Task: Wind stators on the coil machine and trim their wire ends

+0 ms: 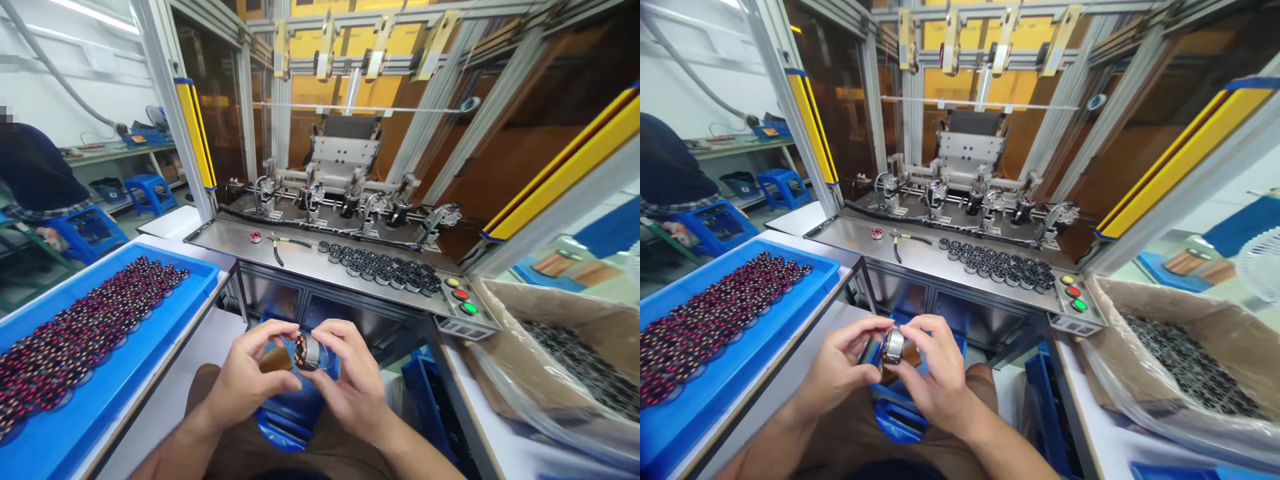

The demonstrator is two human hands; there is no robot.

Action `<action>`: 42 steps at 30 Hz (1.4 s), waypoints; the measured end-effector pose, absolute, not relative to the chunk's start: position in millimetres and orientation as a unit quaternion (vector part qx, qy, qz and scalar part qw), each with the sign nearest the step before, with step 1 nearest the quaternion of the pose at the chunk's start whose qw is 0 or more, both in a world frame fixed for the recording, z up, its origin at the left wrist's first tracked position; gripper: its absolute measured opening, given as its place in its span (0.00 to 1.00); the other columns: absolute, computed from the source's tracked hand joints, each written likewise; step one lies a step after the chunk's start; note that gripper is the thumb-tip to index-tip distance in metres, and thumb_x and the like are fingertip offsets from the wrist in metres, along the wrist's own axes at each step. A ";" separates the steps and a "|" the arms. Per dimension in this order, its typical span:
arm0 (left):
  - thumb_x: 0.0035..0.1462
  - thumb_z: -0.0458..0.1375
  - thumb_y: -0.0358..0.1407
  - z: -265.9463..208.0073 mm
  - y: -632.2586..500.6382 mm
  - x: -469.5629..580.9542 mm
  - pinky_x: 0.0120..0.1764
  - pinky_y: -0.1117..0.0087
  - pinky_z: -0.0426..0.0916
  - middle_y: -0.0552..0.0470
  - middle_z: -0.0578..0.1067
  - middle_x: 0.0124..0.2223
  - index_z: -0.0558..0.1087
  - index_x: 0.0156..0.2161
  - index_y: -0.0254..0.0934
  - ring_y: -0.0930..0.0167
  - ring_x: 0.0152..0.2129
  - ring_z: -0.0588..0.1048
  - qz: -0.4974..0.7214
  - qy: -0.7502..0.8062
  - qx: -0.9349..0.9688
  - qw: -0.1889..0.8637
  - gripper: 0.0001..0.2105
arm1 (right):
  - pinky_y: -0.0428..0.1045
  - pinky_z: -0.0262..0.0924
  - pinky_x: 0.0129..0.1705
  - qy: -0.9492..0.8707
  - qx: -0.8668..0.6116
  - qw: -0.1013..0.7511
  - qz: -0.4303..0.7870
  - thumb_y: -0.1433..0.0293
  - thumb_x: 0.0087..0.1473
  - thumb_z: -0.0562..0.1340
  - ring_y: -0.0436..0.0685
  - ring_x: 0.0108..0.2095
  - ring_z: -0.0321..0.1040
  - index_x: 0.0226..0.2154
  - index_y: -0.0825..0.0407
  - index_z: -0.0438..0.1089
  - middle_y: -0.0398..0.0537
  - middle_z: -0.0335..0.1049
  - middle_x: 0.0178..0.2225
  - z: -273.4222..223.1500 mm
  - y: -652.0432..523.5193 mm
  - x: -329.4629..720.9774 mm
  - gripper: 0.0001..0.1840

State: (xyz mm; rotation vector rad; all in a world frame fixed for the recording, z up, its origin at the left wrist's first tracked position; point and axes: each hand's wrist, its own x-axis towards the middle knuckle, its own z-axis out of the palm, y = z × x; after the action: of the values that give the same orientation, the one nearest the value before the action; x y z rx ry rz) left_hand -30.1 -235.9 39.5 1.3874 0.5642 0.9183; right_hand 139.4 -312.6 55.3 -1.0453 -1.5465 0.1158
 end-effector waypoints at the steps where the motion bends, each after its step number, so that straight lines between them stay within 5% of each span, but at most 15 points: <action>1: 0.39 0.74 0.44 39.6 -237.9 -29.8 0.46 0.70 0.67 0.47 0.78 0.43 0.80 0.47 0.40 0.65 0.40 0.73 0.381 0.247 0.612 0.648 0.27 | 0.54 0.68 0.40 -0.685 -0.445 0.576 0.013 0.77 0.54 0.65 0.59 0.40 0.70 0.52 0.46 0.69 0.53 0.71 0.42 55.7 -313.0 140.5 0.24; 7: 0.47 0.70 0.43 44.9 -238.6 -25.6 0.45 0.69 0.69 0.48 0.79 0.42 0.80 0.46 0.42 0.65 0.40 0.75 0.373 0.231 0.647 0.623 0.20 | 0.56 0.68 0.39 -0.683 -0.438 0.583 0.048 0.78 0.55 0.62 0.60 0.41 0.69 0.53 0.47 0.67 0.55 0.69 0.43 54.8 -316.8 135.6 0.24; 13: 0.49 0.70 0.33 48.5 -233.9 -31.0 0.49 0.67 0.68 0.48 0.80 0.45 0.80 0.47 0.46 0.64 0.44 0.75 0.441 0.232 0.711 0.496 0.18 | 0.51 0.64 0.34 -0.647 -0.418 0.610 0.183 0.73 0.57 0.64 0.55 0.32 0.67 0.35 0.49 0.72 0.47 0.69 0.31 63.1 -318.0 138.6 0.03; 21: 0.50 0.70 0.34 41.3 -240.7 -20.1 0.44 0.70 0.73 0.47 0.77 0.49 0.77 0.47 0.42 0.66 0.41 0.79 0.398 0.181 0.540 0.719 0.18 | 0.48 0.59 0.29 -0.582 -0.487 0.609 0.228 0.67 0.61 0.62 0.53 0.27 0.63 0.25 0.51 0.69 0.44 0.66 0.25 69.3 -315.4 136.8 0.12; 28: 0.53 0.63 0.24 49.7 -235.1 -32.3 0.52 0.71 0.71 0.47 0.78 0.49 0.74 0.48 0.41 0.68 0.48 0.76 0.489 0.172 0.774 0.365 0.18 | 0.48 0.60 0.32 -0.597 -0.501 0.586 0.220 0.58 0.60 0.63 0.54 0.30 0.64 0.28 0.50 0.69 0.45 0.66 0.28 80.0 -312.4 159.1 0.15; 32: 0.55 0.60 0.23 59.5 -234.7 -38.2 0.51 0.72 0.71 0.44 0.78 0.49 0.72 0.49 0.37 0.69 0.48 0.77 0.472 0.139 0.838 0.234 0.16 | 0.48 0.60 0.35 -0.700 -0.489 0.475 0.213 0.60 0.57 0.66 0.54 0.31 0.64 0.28 0.51 0.68 0.45 0.67 0.29 101.6 -309.4 149.5 0.13; 39: 0.56 0.62 0.26 68.2 -238.2 -59.7 0.52 0.71 0.72 0.46 0.78 0.50 0.68 0.55 0.41 0.70 0.48 0.77 0.409 0.122 0.847 0.317 0.22 | 0.47 0.61 0.35 -0.749 -0.426 0.392 0.322 0.63 0.63 0.60 0.50 0.30 0.65 0.25 0.52 0.67 0.43 0.67 0.28 123.3 -295.5 163.2 0.16; 42: 0.56 0.64 0.27 69.6 -239.6 -64.5 0.53 0.69 0.72 0.47 0.78 0.50 0.71 0.51 0.42 0.68 0.49 0.77 0.406 0.116 0.840 0.340 0.18 | 0.47 0.62 0.35 -0.759 -0.468 0.391 0.226 0.64 0.64 0.60 0.51 0.30 0.66 0.27 0.52 0.68 0.44 0.68 0.29 124.8 -297.6 179.0 0.15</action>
State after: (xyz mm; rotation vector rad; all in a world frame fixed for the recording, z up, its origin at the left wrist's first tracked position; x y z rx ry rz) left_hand -64.5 -239.6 69.6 2.1867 0.3016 1.0558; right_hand 179.0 -297.6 124.8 -1.1894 -1.9294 0.5746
